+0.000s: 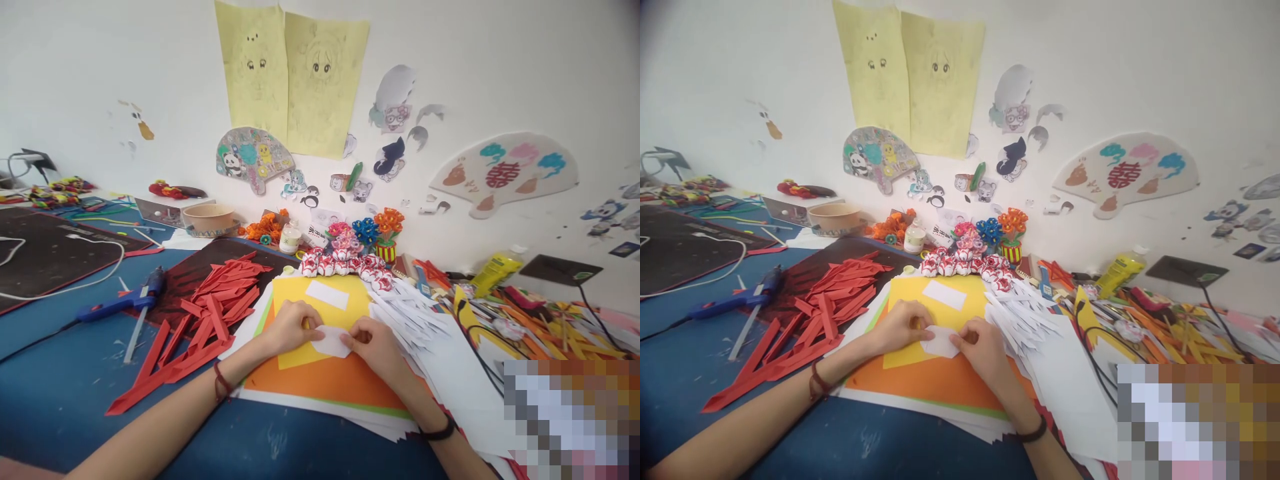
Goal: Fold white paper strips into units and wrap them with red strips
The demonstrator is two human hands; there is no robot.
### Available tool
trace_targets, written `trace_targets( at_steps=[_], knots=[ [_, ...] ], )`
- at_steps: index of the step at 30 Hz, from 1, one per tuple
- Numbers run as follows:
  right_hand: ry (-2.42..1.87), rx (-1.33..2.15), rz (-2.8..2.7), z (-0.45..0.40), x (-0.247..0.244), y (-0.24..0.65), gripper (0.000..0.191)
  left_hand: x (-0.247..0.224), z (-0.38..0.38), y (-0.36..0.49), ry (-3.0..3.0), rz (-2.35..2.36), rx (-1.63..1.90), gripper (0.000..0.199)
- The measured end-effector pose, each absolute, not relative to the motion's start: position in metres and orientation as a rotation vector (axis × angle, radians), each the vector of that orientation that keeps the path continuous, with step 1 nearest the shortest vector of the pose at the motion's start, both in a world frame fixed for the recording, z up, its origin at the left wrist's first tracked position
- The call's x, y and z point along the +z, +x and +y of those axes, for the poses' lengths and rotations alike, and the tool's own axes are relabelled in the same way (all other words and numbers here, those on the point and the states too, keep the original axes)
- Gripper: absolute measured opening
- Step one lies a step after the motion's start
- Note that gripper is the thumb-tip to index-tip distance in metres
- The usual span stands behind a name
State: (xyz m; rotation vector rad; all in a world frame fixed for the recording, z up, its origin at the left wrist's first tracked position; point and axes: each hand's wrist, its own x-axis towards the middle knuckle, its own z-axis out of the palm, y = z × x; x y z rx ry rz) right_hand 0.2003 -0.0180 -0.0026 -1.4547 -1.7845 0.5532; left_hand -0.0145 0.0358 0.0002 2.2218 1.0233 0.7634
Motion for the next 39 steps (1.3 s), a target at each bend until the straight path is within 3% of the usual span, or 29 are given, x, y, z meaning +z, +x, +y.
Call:
trace_targets(
  at_steps=[7, 19, 27, 39],
  knots=[
    [-1.439, 0.516, -1.819, -0.016, -0.004, 0.2, 0.008, 0.001, 0.036, -0.012, 2.2, 1.168, 0.763, 0.02],
    [-1.443, 0.564, -1.764, -0.014, -0.002, 0.201, 0.01, 0.002, 0.03, -0.012, 2.229, 1.14, 0.784, 0.002],
    [-1.441, 0.508, -1.8, -0.016, -0.003, 0.201, 0.006, 0.003, 0.023, -0.015, 2.522, 1.107, 0.809, 0.007],
    [-1.193, -0.074, -2.19, -0.024, -0.008, 0.201, 0.02, 0.002, 0.015, -0.017, 2.921, 0.832, 0.685, 0.03]
  ],
)
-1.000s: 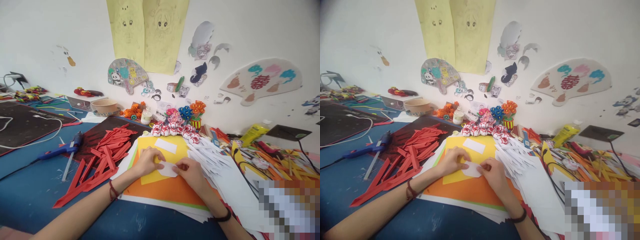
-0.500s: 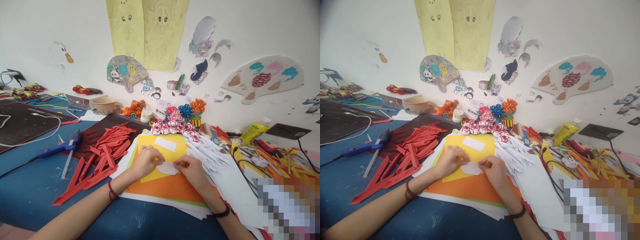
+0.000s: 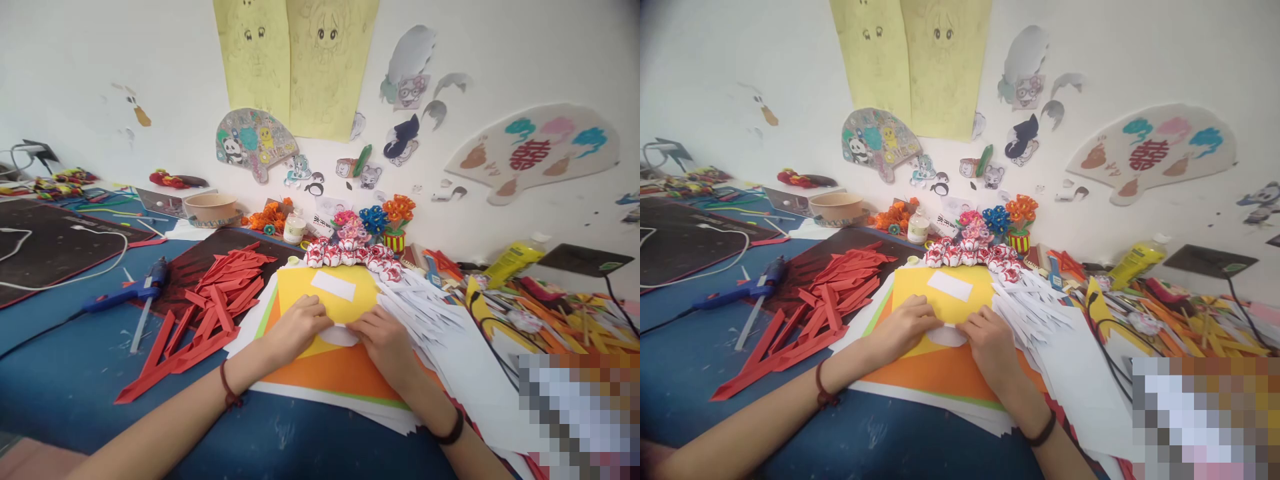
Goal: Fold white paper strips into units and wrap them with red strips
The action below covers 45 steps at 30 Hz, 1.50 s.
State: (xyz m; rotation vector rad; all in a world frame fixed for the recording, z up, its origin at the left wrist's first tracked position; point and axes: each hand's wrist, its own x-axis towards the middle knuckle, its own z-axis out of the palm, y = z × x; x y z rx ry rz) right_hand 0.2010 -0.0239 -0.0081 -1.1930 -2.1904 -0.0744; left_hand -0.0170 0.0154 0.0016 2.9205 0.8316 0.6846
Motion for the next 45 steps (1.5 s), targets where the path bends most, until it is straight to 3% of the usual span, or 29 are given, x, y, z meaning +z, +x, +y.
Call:
trace_targets(
  at_steps=[10, 27, 32, 39, 45],
  knots=[
    [-1.109, -0.478, -2.363, -0.026, -0.004, 0.198, 0.031, 0.011, 0.006, -0.017, 3.225, 0.736, 0.475, 0.022],
    [-1.251, -0.641, -2.472, -0.032, -0.002, 0.191, 0.03, 0.011, 0.003, -0.018, 3.171, 0.773, 0.478, 0.022],
    [-1.349, -0.552, -2.459, -0.034, 0.0, 0.192, 0.031, 0.013, 0.005, -0.024, 3.122, 0.811, 0.419, 0.017],
    [-1.435, -0.315, -2.468, -0.037, 0.01, 0.195, 0.035, 0.021, 0.009, -0.03, 3.059, 0.906, 0.375, 0.043],
    [-1.408, -0.138, -2.397, -0.037, 0.009, 0.195, 0.029, 0.017, 0.01, -0.02, 2.912, 1.041, 0.57, 0.02]
  ],
)
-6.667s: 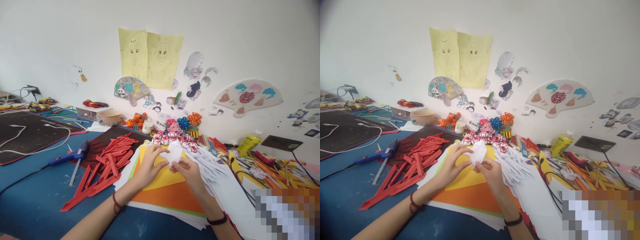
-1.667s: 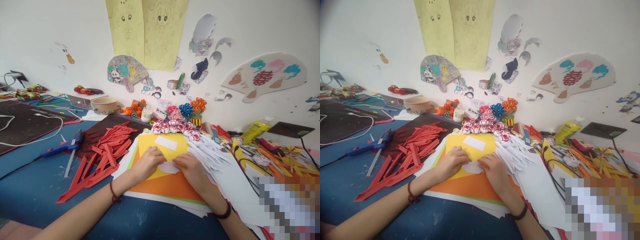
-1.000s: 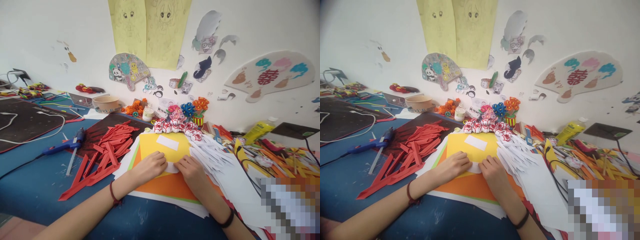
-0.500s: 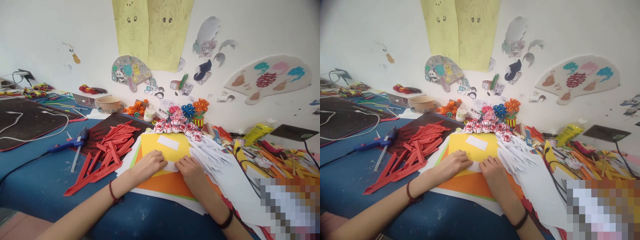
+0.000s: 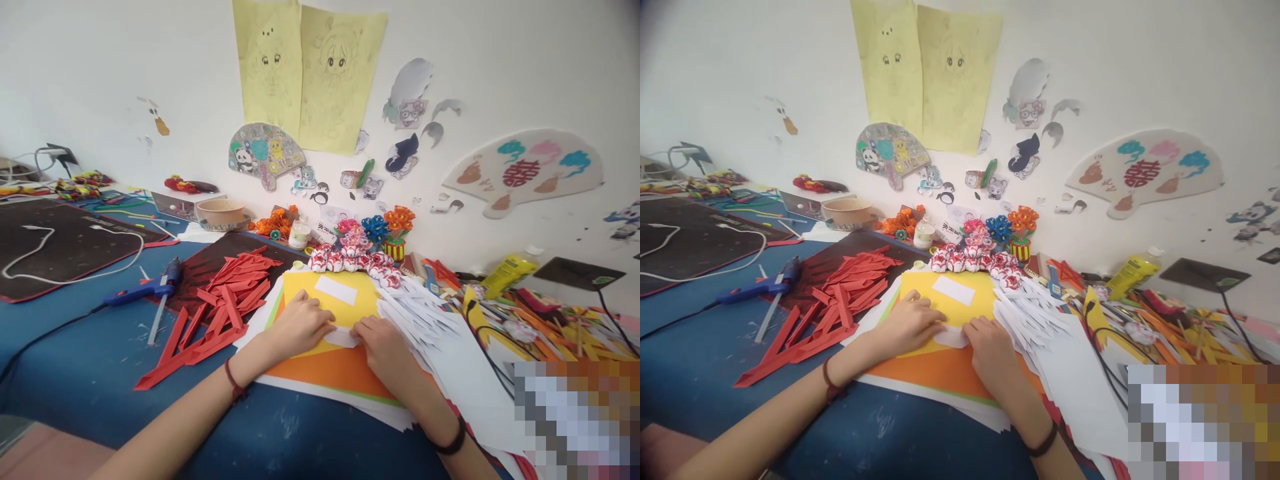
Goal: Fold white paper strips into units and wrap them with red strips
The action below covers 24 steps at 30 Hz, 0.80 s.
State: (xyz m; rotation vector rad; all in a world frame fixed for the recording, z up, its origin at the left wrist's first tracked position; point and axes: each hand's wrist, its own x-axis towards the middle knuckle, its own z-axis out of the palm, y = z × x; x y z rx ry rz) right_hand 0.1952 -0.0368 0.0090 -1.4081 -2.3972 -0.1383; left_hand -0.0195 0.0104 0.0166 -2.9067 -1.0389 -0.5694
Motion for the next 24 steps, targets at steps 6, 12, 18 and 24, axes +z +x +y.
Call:
trace_targets(
  at_steps=[6, 12, 18, 24],
  knots=[
    [-1.406, 0.137, -2.127, -0.029, -0.003, 0.195, 0.011, 0.004, 0.023, -0.008, -2.996, -1.228, -0.751, 0.008],
    [-1.405, 0.196, -2.054, -0.021, 0.0, 0.19, 0.007, 0.007, 0.019, -0.003, -3.044, -1.268, -0.897, 0.004],
    [-1.41, 0.461, -1.728, -0.027, 0.011, 0.19, 0.015, 0.023, 0.017, -0.005, -3.077, -1.462, -1.508, 0.01],
    [-1.297, 0.78, -1.216, -0.024, 0.003, 0.186, 0.025, 0.013, 0.007, 0.005, -3.082, -1.679, -1.776, 0.042]
  ],
)
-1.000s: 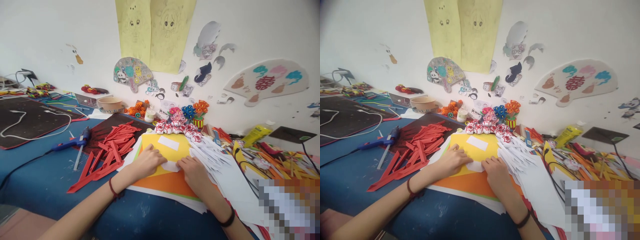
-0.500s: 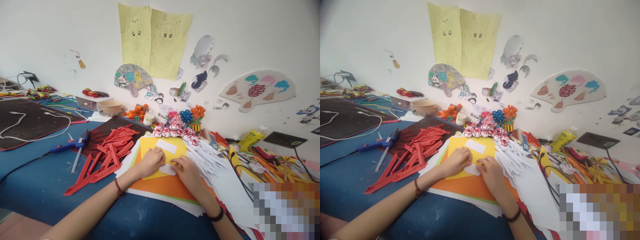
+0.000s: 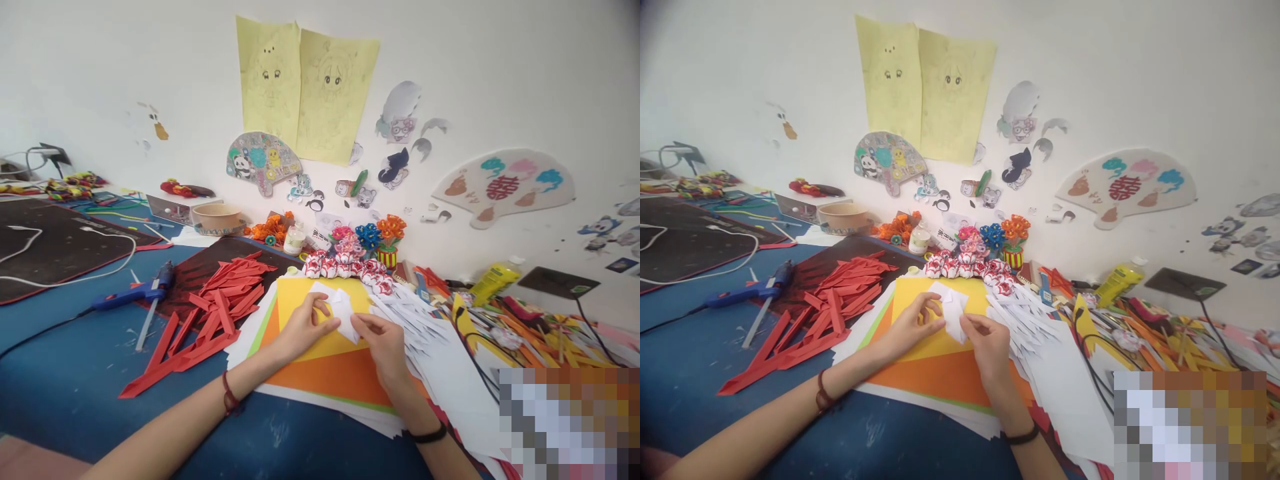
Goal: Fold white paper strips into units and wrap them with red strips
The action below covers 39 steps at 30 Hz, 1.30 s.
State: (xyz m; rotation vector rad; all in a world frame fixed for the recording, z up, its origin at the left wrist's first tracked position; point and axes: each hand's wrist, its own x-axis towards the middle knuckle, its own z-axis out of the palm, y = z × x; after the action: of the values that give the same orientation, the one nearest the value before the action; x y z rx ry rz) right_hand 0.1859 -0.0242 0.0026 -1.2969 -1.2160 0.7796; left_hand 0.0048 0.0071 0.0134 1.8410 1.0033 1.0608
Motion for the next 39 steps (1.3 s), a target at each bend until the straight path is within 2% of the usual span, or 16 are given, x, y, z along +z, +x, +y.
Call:
trace_targets(
  at_steps=[4, 9, 16, 23, 28, 39],
  knots=[
    [-1.233, 0.831, -1.089, -0.023, 0.002, 0.179, 0.025, 0.013, -0.001, 0.012, 1.91, 0.944, 0.913, 0.02],
    [-1.198, 0.952, -1.242, -0.026, 0.013, 0.183, 0.024, 0.023, -0.002, 0.006, 1.88, 0.907, 0.848, 0.027],
    [-1.096, 1.033, -1.243, -0.028, 0.014, 0.19, 0.025, 0.025, -0.003, 0.004, 1.816, 0.928, 0.893, 0.015],
    [-1.102, 1.279, -1.329, -0.027, 0.012, 0.204, 0.028, 0.021, 0.004, -0.002, 1.889, 0.887, 0.872, 0.02],
    [-1.113, 1.273, -1.392, -0.028, 0.007, 0.202, 0.033, 0.016, 0.01, -0.003, 1.883, 0.952, 0.936, 0.023],
    [-1.181, 1.166, -1.486, -0.024, 0.006, 0.203, 0.046, 0.021, 0.006, -0.004, 1.961, 0.988, 0.835, 0.025]
  ],
)
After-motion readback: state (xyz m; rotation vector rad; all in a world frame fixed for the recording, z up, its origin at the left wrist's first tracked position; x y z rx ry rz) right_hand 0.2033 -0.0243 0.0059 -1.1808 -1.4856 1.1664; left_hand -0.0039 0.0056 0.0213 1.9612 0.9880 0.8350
